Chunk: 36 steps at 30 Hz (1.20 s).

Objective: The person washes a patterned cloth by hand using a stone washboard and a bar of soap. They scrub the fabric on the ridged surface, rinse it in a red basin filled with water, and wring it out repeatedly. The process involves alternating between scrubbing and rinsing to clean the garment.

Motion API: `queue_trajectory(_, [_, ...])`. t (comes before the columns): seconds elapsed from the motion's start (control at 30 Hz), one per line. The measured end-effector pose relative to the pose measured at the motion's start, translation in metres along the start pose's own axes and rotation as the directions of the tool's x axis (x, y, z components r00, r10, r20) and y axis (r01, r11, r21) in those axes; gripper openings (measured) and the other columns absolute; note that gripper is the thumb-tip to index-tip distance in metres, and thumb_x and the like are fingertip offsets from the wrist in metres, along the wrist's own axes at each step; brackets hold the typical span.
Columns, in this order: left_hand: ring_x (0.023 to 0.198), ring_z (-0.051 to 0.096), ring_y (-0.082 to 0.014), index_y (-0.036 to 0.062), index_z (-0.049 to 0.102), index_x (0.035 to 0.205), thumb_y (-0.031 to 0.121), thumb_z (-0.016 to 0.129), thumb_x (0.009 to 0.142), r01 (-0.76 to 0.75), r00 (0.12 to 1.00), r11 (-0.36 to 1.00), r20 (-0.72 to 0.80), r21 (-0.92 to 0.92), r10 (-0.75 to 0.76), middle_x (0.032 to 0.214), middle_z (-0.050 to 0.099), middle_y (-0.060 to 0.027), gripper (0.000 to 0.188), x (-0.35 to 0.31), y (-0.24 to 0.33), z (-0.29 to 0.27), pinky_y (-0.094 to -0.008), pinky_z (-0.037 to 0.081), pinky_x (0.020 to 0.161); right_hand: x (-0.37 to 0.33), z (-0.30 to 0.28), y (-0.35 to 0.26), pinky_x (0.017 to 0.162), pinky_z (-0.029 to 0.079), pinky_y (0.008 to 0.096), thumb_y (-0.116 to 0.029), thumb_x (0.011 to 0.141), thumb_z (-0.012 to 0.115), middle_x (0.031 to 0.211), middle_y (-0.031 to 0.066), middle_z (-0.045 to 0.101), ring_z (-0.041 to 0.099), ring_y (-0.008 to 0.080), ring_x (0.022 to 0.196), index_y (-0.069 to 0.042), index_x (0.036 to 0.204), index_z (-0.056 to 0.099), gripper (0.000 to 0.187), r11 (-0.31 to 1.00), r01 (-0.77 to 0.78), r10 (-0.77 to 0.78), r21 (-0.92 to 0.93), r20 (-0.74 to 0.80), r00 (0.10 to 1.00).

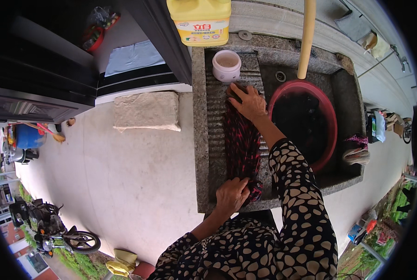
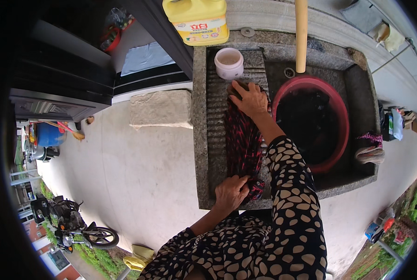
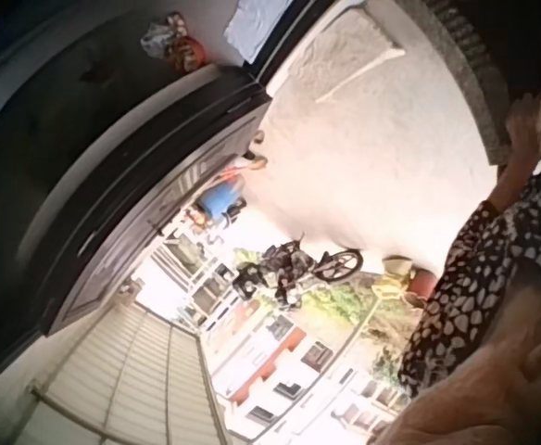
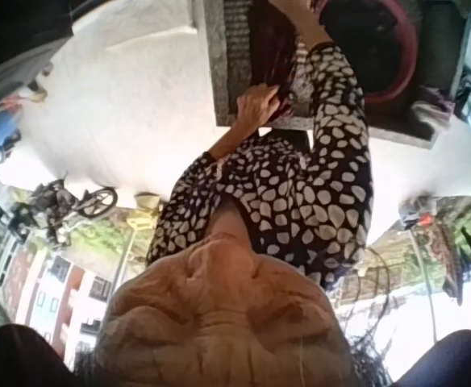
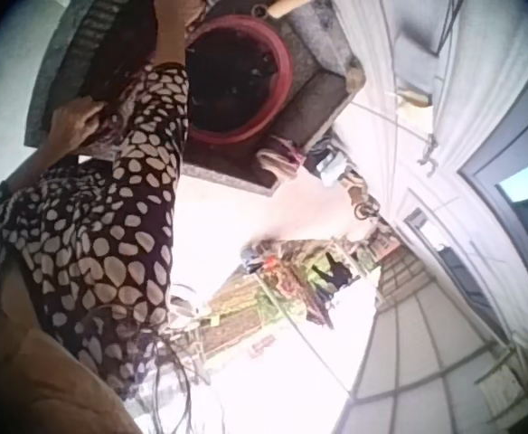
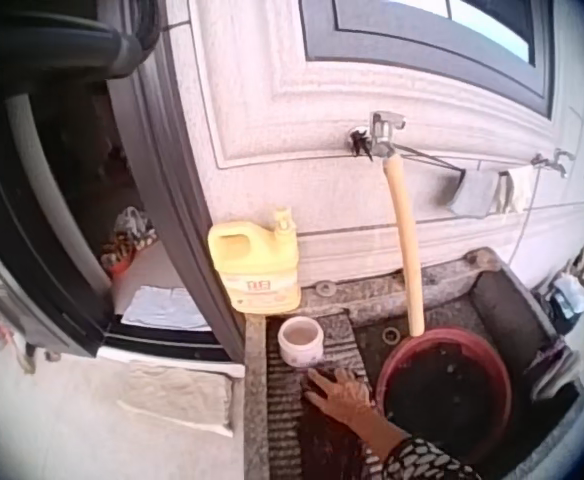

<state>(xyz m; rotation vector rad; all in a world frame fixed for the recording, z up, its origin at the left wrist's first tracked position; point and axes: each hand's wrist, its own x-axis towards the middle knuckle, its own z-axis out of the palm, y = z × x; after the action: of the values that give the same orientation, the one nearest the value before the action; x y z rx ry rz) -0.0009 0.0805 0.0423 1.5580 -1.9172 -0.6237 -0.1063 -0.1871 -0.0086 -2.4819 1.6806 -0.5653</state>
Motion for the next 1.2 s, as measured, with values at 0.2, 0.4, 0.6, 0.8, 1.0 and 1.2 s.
queue_trajectory(0.2, [0.065, 0.048, -0.0215, 0.0064, 0.06, 0.107, 0.033, 0.065, 0.081, -0.043, 0.997, 0.995, -0.053, 0.093, 0.048, 0.076, 0.05, -0.0059, 0.038, -0.006, -0.006, -0.039, -0.0346, 0.037, 0.048, -0.054, -0.039, -0.058, 0.062, 0.049, 0.0393, -0.047, 0.08, 0.066, 0.087, 0.0085, 0.048, 0.055, 0.0264, 0.079, -0.032, 0.13, 0.053, 0.054, 0.935, 0.264, -0.283, 0.236, 0.048, 0.958])
queue_trajectory(0.4, [0.054, 0.056, -0.0276, 0.0059, 0.06, 0.077, 0.021, 0.07, 0.079, 0.048, 0.995, 0.998, 0.093, -0.039, -0.044, 0.061, 0.053, -0.0085, 0.018, -0.012, -0.008, -0.029, -0.0392, 0.044, 0.047, -0.073, -0.03, -0.018, 0.062, 0.045, 0.0373, -0.044, 0.075, 0.07, 0.09, 0.0075, 0.046, 0.051, 0.024, 0.077, -0.031, 0.134, 0.049, 0.064, 0.924, 0.381, -0.378, 0.042, -0.055, 0.924])
queue_trajectory(0.6, [0.052, 0.057, -0.0261, 0.0081, 0.06, 0.075, 0.024, 0.07, 0.078, 0.051, 0.999, 0.999, 0.015, -0.009, -0.05, 0.06, 0.055, -0.0075, 0.019, -0.01, -0.007, -0.026, -0.0374, 0.046, 0.047, 0.005, -0.011, 0.026, 0.067, 0.051, 0.0447, -0.039, 0.081, 0.067, 0.101, 0.0146, 0.055, 0.059, 0.0336, 0.091, -0.028, 0.13, 0.053, 0.052, 0.98, -0.176, 0.174, 0.096, 0.029, 0.984])
queue_trajectory(0.8, [0.051, 0.06, -0.0259, 0.0067, 0.064, 0.078, 0.024, 0.068, 0.077, 0.141, 0.989, 0.989, 0.042, 0.046, -0.143, 0.06, 0.06, -0.0094, 0.018, -0.005, -0.003, -0.032, -0.0368, 0.048, 0.048, -0.123, -0.067, -0.041, 0.065, 0.046, 0.035, -0.05, 0.079, 0.066, 0.086, 0.0046, 0.045, 0.051, 0.0219, 0.075, -0.036, 0.135, 0.047, 0.061, 0.872, 0.434, -0.463, 0.227, 0.093, 0.881])
queue_trajectory(1.0, [0.049, 0.058, -0.0256, 0.0055, 0.067, 0.076, 0.017, 0.066, 0.073, 0.125, 0.989, 0.992, 0.074, 0.026, -0.126, 0.056, 0.058, -0.0094, 0.011, -0.001, 0.004, -0.028, -0.0373, 0.047, 0.049, -0.026, -0.015, 0.033, 0.073, 0.049, 0.0351, -0.032, 0.085, 0.067, 0.095, 0.005, 0.055, 0.056, 0.0213, 0.086, -0.02, 0.132, 0.054, 0.051, 0.988, -0.099, 0.111, 0.122, -0.096, 0.989])
queue_trajectory(1.2, [0.071, 0.054, -0.0254, 0.0094, 0.069, 0.07, 0.027, 0.076, 0.071, 0.143, 0.99, 0.987, 0.001, 0.079, -0.144, 0.072, 0.059, -0.0048, 0.018, 0.0, 0.005, -0.035, -0.0376, 0.041, 0.066, -0.05, -0.012, 0.114, 0.065, 0.053, 0.0308, -0.042, 0.093, 0.055, 0.09, 0.0025, 0.064, 0.062, 0.0152, 0.076, -0.009, 0.121, 0.055, 0.043, -0.552, -0.13, 0.542, 0.823, 0.473, 0.694])
